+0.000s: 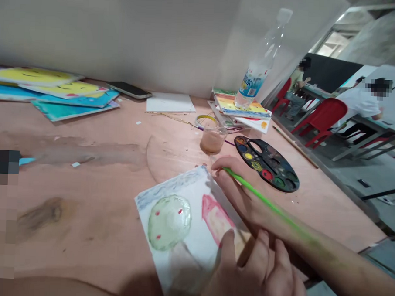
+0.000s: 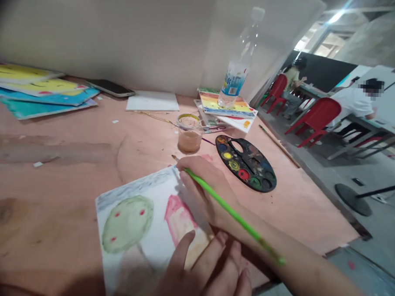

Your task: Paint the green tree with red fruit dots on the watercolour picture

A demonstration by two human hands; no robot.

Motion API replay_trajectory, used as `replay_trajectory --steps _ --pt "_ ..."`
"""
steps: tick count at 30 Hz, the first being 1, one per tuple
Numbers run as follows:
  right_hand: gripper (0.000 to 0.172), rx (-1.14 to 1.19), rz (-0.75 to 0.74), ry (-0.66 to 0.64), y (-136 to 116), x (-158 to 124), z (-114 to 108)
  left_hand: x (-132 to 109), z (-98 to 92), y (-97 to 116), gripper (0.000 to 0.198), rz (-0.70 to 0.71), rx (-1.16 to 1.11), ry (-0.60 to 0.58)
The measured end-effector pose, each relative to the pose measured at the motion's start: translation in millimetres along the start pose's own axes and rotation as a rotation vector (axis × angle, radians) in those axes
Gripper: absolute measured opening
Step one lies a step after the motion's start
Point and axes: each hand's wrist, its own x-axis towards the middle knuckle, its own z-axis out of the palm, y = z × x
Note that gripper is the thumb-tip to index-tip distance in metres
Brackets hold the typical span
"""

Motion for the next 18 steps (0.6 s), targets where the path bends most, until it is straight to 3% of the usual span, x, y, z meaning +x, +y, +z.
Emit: replay_trajectory --steps 6,13,18 --pt "0.019 0.202 0.072 0.052 11 5 6 6 -0.7 -4 0.019 -0.007 -0.008 0.082" --pt "0.022 0.35 0.131 -0.047 10 2 -2 7 -5.4 -3 0.019 0.041 0.013 0.073" --pt "0.022 0.183 0.02 -0.182 3 4 -6 6 -6.7 -2 0.02 0.081 0.028 0.024"
